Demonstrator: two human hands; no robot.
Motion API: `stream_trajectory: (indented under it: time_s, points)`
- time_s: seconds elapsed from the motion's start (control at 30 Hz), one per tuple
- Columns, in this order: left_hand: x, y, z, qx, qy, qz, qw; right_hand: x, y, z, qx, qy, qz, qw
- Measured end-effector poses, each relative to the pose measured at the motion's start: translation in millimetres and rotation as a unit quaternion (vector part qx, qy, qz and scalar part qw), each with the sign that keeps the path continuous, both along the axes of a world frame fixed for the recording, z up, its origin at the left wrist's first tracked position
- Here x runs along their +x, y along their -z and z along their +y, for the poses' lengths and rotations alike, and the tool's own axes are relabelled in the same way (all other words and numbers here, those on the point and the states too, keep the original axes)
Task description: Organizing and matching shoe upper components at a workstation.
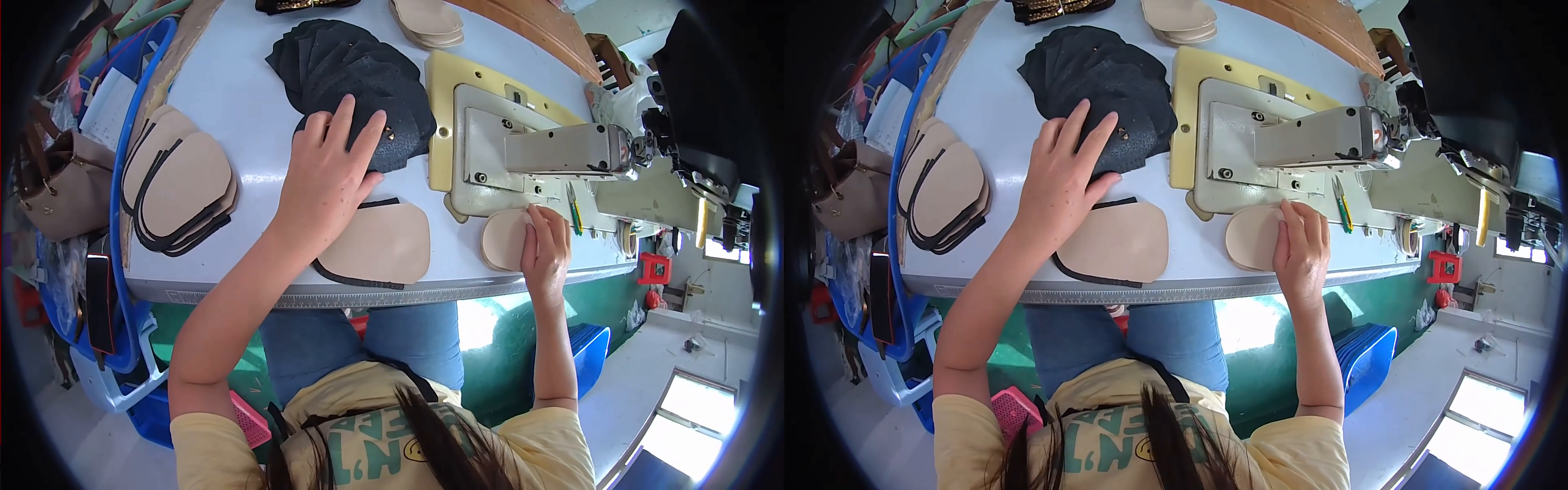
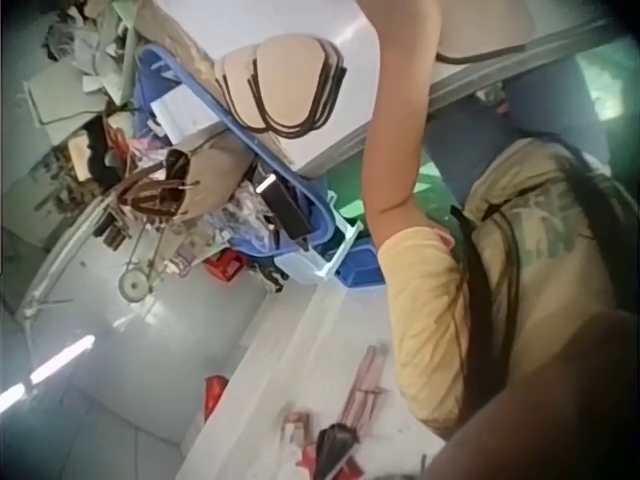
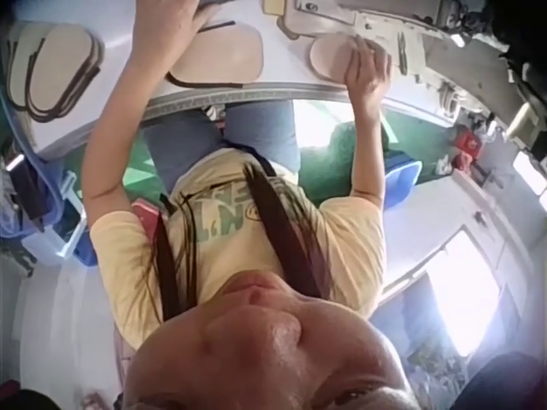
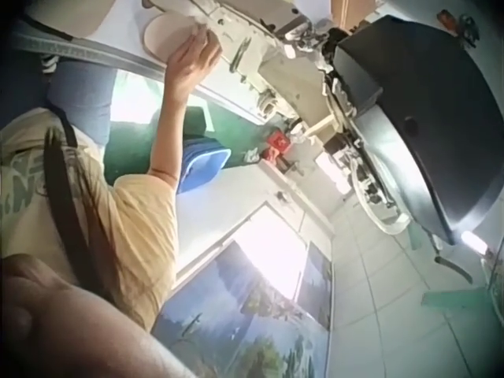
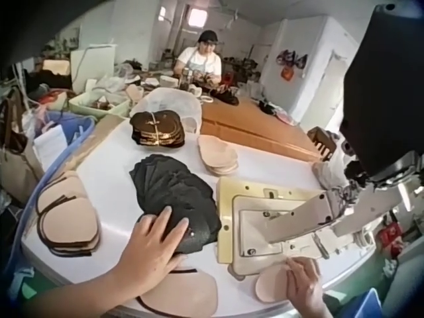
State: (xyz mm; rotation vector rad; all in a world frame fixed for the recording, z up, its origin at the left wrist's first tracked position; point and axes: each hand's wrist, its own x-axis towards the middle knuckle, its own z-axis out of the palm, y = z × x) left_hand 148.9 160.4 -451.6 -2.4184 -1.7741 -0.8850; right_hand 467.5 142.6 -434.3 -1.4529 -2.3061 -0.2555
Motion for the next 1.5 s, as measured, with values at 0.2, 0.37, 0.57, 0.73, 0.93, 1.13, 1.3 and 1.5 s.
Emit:
stream_trajectory:
  time_s: [0.2,0.37,0.57,0.73,0.93,1.13,1.3,1.5]
  points:
    - [-10,-9,-6,0.019,0.031,-0.188,0.981,-4,-5,-2,0.066,0.001,-0.027,0.997]
    - [-9,-36,-49,-0.213,0.183,-0.335,0.899,-8,-14,-4,0.020,0.047,-0.059,0.997]
    - [-1,-11,-76,0.005,0.140,0.010,0.990,-3,-18,-9,-0.100,0.037,0.022,0.994]
    - [-5,13,-117,-0.007,0.108,0.031,0.994,10,-36,-26,-0.348,-0.051,0.253,0.901]
    - [-13,19,-130,0.025,0.081,0.028,0.996,0,-76,-22,-0.533,-0.194,0.222,0.793]
    - [-12,25,-136,0.012,0.070,0.000,0.997,-39,-55,-18,-0.448,-0.049,0.430,0.782]
    - [-13,33,-137,0.030,0.069,-0.039,0.996,-84,-12,-14,-0.481,0.013,0.475,0.737]
    - [-13,38,-138,0.051,0.062,-0.061,0.995,-101,-6,-8,-0.500,0.002,0.476,0.723]
